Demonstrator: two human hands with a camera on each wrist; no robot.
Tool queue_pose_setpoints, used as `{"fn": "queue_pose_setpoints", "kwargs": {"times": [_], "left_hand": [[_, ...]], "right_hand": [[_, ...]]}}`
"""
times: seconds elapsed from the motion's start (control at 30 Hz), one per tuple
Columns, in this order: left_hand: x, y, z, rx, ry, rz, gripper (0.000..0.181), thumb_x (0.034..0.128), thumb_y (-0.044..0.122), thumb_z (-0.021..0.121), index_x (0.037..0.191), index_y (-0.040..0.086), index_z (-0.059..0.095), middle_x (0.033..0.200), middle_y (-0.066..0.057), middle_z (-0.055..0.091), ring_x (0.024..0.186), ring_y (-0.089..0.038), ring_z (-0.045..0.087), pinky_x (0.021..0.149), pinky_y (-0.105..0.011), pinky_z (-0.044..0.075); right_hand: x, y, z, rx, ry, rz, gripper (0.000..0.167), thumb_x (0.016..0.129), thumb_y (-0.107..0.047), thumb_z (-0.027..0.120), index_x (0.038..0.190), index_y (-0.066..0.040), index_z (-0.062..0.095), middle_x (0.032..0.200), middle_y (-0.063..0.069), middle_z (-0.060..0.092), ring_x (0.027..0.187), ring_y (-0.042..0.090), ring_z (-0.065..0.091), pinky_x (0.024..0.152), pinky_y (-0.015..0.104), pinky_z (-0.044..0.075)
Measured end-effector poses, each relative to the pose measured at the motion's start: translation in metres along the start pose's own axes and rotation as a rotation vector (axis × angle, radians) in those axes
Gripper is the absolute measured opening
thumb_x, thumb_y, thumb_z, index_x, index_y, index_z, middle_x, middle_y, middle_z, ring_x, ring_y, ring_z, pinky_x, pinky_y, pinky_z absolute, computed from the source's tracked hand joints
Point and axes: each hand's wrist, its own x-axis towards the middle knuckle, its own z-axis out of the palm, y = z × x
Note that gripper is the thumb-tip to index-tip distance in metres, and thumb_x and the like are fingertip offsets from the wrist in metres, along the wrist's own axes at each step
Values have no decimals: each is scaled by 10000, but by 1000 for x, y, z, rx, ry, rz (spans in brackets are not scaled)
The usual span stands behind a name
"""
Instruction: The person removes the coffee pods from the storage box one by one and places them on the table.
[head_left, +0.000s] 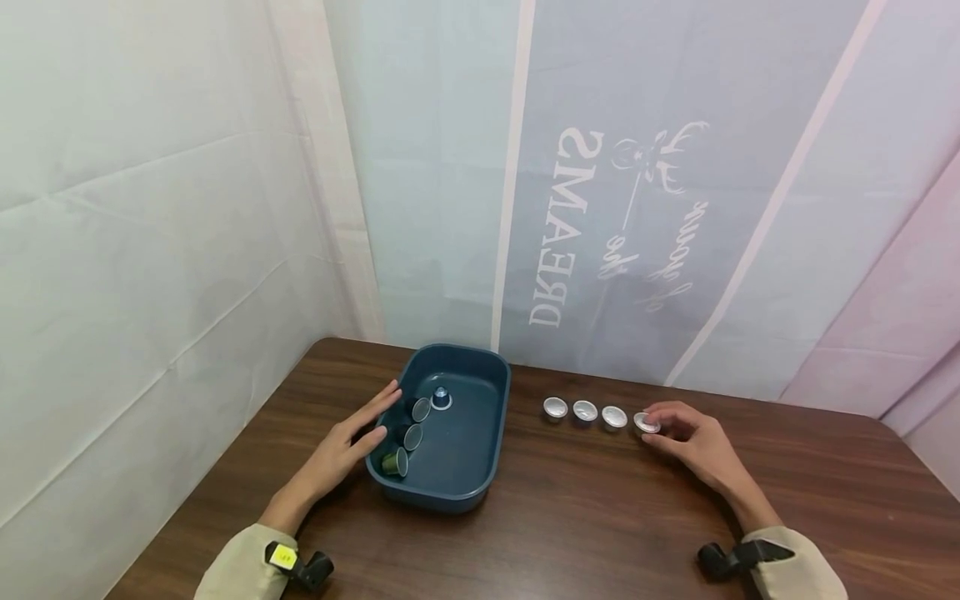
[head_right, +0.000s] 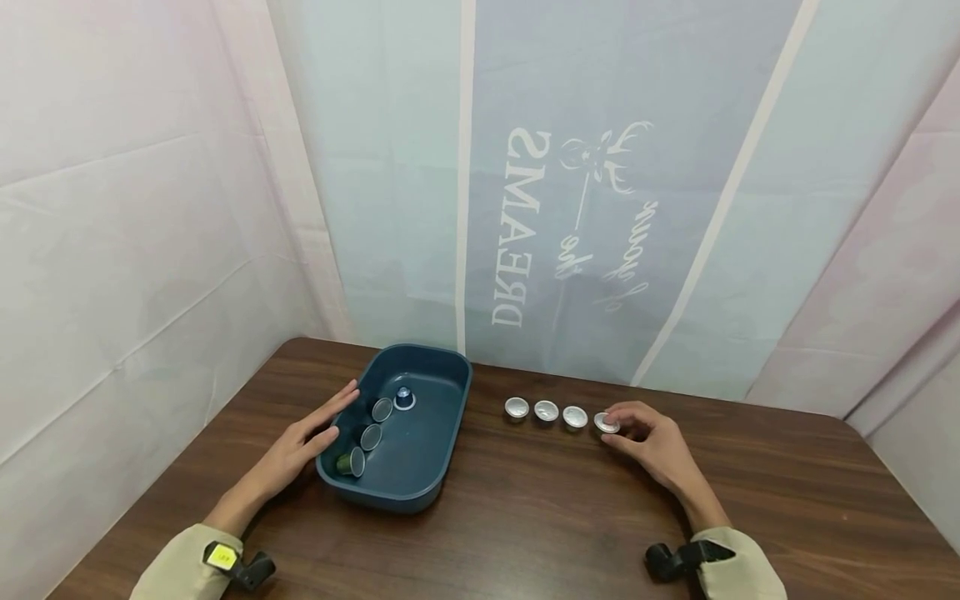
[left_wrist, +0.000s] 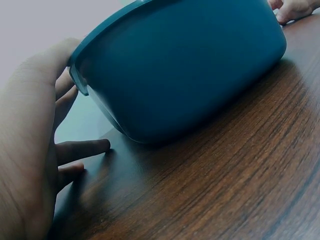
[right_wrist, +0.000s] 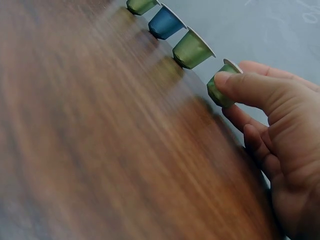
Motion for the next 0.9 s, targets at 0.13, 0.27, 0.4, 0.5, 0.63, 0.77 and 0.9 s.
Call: {"fn": "queue_pose_setpoints", "kwargs": {"times": [0.13,0.27,0.4,0.5,0.63,0.77,0.9], "left_hand": [[0,2,-1,5,-3,-9,495,1010,126,465,1493,148,356,1567,25,226,1419,-220,227,1085,-499,247],[0,2,-1,5,-6,-17,495,1012,139,464,1494,151,354,1568,34,223,1420,-192,226,1080,-520,248],[0,1,-1,3,-5,-16,496,1011,131,464,1494,146,354,1568,39,224,1420,-179,223,1077,-532,245],[0,1,0,4,-2,-9,497,1009,119,465,1493,144,356,1567,32,227,1419,-195,226,1068,-550,246],[1,2,-1,5,2,-6,498,1008,115,467,1492,154,359,1566,27,231,1418,-215,229,1074,-536,245],[1,4,-2,2,-1,-5,500,1005,108,470,1491,155,361,1565,20,231,1418,-226,229,1098,-435,240],[1,5,-2,-9,-2,0,502,1002,99,474,1489,147,362,1565,10,232,1419,-231,224,1097,-338,223]], "right_hand": [[0,2,1,-6,-2,-4,231,740,-55,819,922,-134,701,1072,48,637,832,92,614,624,181,491],[0,1,2,-34,1,-1,228,739,-79,827,917,-147,701,1068,24,632,824,84,613,623,178,487],[0,1,1,-57,6,6,231,736,-86,830,915,-158,702,1070,13,630,827,76,609,627,174,484],[-1,2,1,-63,5,0,232,739,-80,826,917,-156,700,1076,24,629,832,74,606,633,171,483],[-1,2,1,-53,7,6,233,737,-74,826,913,-158,698,1081,18,635,825,82,608,632,170,480],[-1,-2,1,-54,6,20,235,735,-72,827,915,-154,699,1086,18,641,819,94,612,627,176,482],[0,-15,1,-55,4,25,232,741,-37,815,934,-95,700,1099,83,640,844,137,615,636,185,488]]}}
